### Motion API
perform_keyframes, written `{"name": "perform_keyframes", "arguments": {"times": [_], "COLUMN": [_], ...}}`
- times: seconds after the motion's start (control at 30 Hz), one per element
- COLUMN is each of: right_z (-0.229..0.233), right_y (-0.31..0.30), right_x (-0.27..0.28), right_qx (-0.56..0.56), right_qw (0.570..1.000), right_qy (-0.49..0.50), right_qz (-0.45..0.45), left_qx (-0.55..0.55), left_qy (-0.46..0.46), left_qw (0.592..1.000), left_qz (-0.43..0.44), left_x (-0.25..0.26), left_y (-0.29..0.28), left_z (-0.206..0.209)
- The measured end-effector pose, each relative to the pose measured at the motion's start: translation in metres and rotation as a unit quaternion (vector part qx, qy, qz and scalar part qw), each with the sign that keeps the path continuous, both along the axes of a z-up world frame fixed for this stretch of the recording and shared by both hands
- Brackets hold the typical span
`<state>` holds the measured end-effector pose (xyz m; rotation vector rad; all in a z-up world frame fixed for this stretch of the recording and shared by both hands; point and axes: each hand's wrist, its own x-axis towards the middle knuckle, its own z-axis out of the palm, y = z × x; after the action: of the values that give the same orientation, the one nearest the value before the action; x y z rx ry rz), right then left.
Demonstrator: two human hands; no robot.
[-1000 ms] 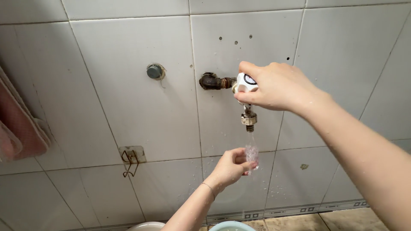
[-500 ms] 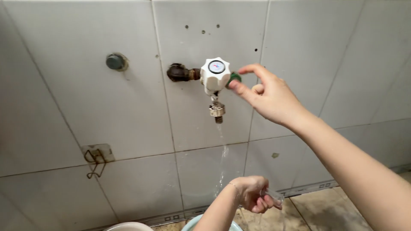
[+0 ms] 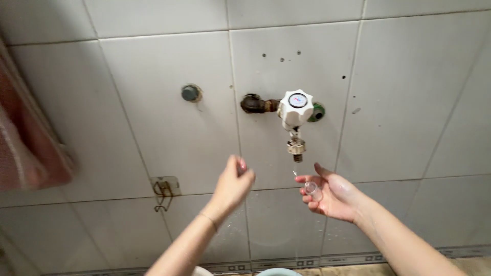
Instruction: Washing and rinsing baby bottles and their components in a basin
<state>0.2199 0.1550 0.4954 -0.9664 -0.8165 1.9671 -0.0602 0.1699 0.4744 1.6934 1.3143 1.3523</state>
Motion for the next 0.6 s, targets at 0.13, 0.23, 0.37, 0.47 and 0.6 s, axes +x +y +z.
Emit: {"name": "perform_keyframes", "arguments": {"times": [0.13, 0.23, 0.37, 0.47, 0.6], "right_z": [-0.024, -0.022, -0.02, -0.024, -0.034], "right_y": [0.013, 0.01, 0.012, 0.013, 0.015], "right_x": [-0.014, -0.024, -0.029, -0.026, -0.026], "right_qx": [-0.029, -0.041, -0.025, -0.029, -0.023], "right_qw": [0.999, 0.998, 0.999, 0.999, 0.998], "right_qy": [0.027, 0.024, 0.017, 0.035, 0.06], "right_qz": [0.026, 0.035, 0.029, 0.015, -0.001], "left_qx": [0.063, 0.179, 0.385, 0.343, 0.346], "left_qy": [0.105, 0.204, 0.348, 0.419, 0.432], "left_qw": [0.992, 0.962, 0.85, 0.838, 0.825], "left_qz": [0.025, 0.036, 0.083, 0.066, 0.113], "left_x": [0.021, 0.042, 0.06, 0.063, 0.074], "left_y": [-0.072, -0.06, -0.048, -0.049, -0.056], "left_z": [0.158, 0.187, 0.207, 0.213, 0.201]}}
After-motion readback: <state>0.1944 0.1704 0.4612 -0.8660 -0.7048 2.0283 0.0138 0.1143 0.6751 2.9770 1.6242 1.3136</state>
